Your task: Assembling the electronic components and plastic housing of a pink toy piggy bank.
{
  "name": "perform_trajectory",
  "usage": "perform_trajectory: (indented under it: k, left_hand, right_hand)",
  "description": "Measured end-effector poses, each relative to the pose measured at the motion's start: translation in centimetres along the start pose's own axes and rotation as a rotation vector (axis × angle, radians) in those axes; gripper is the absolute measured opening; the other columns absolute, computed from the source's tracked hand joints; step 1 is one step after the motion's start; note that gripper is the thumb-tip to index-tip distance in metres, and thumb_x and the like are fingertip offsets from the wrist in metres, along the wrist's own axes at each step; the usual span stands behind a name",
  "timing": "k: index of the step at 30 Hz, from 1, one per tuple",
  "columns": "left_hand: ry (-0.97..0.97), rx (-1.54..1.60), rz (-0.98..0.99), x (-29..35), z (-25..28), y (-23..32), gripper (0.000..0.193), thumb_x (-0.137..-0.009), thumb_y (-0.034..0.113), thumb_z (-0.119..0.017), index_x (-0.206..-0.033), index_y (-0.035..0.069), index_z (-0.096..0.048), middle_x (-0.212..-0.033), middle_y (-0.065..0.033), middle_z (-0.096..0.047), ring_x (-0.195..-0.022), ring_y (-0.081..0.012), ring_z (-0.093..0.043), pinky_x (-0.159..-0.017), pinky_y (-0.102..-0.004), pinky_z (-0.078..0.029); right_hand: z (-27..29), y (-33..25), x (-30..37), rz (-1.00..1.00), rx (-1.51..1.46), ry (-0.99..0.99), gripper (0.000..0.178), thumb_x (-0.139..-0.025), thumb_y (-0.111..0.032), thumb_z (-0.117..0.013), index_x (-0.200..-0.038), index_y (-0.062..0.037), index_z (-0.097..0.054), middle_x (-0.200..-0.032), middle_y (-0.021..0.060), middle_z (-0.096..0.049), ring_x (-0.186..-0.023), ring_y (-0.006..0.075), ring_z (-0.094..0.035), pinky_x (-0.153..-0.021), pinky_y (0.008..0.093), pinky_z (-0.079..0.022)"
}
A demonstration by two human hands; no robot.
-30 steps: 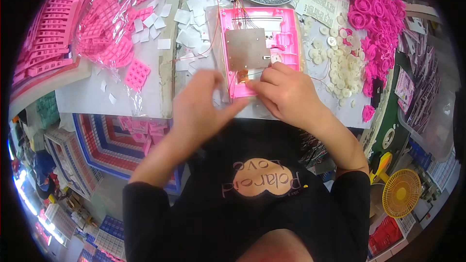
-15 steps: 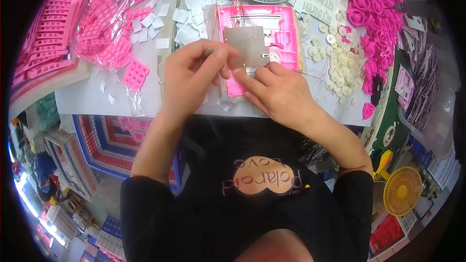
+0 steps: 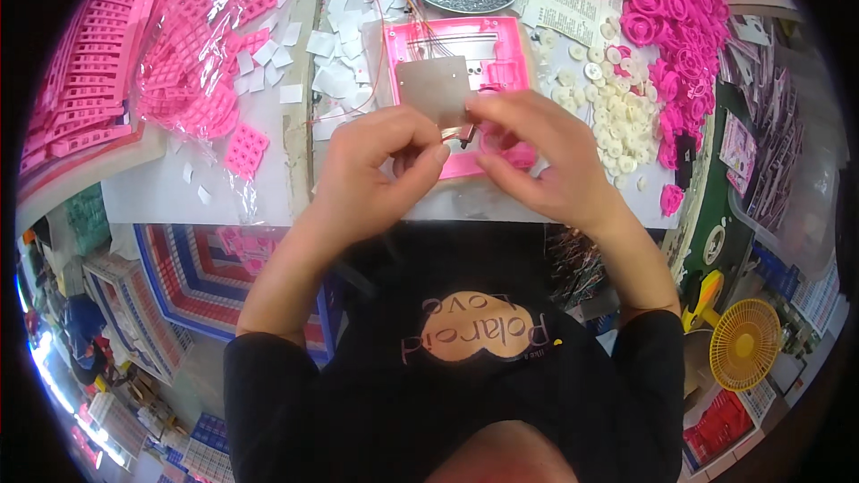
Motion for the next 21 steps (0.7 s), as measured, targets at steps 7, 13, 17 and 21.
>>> perform_trajectory:
  k: [7, 13, 17, 21]
  left_hand:
    - [0.035, -0.179, -0.135, -0.3, -0.9, 1.1, 0.011, -0.083, 0.0, -0.071, -0.093, 0.002, -0.067, -0.095, -0.0078, -0.065, -0.074, -0.0172, -0.06, -0.064, -0.0289, -0.047]
    - [-0.124, -0.798, -0.243, 3.5, -1.6, 0.1, 0.038, -0.079, 0.016, -0.078, -0.115, 0.011, -0.069, -0.111, -0.0079, -0.062, -0.103, -0.0259, -0.06, -0.094, -0.0417, -0.041]
    - [-0.213, -0.978, -0.188, 4.0, -2.7, -0.3, 0.052, -0.079, 0.028, -0.079, -0.128, 0.017, -0.066, -0.119, -0.0045, -0.059, -0.113, -0.0244, -0.056, -0.103, -0.0499, -0.031]
    - [-0.281, -1.002, -0.158, 3.4, -2.7, -0.1, 0.052, -0.08, 0.029, -0.078, -0.129, 0.018, -0.066, -0.119, -0.004, -0.059, -0.113, -0.0241, -0.056, -0.102, -0.0528, -0.03]
  right_hand:
    - [1.3, 0.7, 0.5, -0.032, 0.044, 0.127, 0.02, -0.078, -0.006, -0.079, -0.097, -0.0069, -0.074, -0.09, 0.0088, -0.071, -0.081, 0.0268, -0.068, -0.07, 0.0362, -0.055]
    - [2.4, 2.0, 2.0, -0.097, 0.109, 0.11, 0.019, -0.08, -0.003, -0.079, -0.098, -0.0059, -0.075, -0.087, 0.0103, -0.069, -0.073, 0.0231, -0.066, -0.063, 0.0312, -0.053]
    - [1.6, 1.7, 4.0, 0.011, 0.258, 0.028, 0.018, -0.076, -0.004, -0.081, -0.092, -0.0056, -0.073, -0.091, 0.008, -0.069, -0.077, 0.0254, -0.065, -0.066, 0.0338, -0.054]
    - [1.3, 1.4, 4.7, 0.1, 0.307, 0.009, 0.016, -0.074, -0.007, -0.078, -0.089, -0.0087, -0.071, -0.091, 0.0026, -0.068, -0.084, 0.0229, -0.064, -0.065, 0.0327, -0.054]
Point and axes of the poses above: each hand's wrist, its own x-axis away from the middle knuckle, its own z-axis out of the back of the hand, y = z × x, the point moved 7 cm from there along -x, towards the middle knuckle
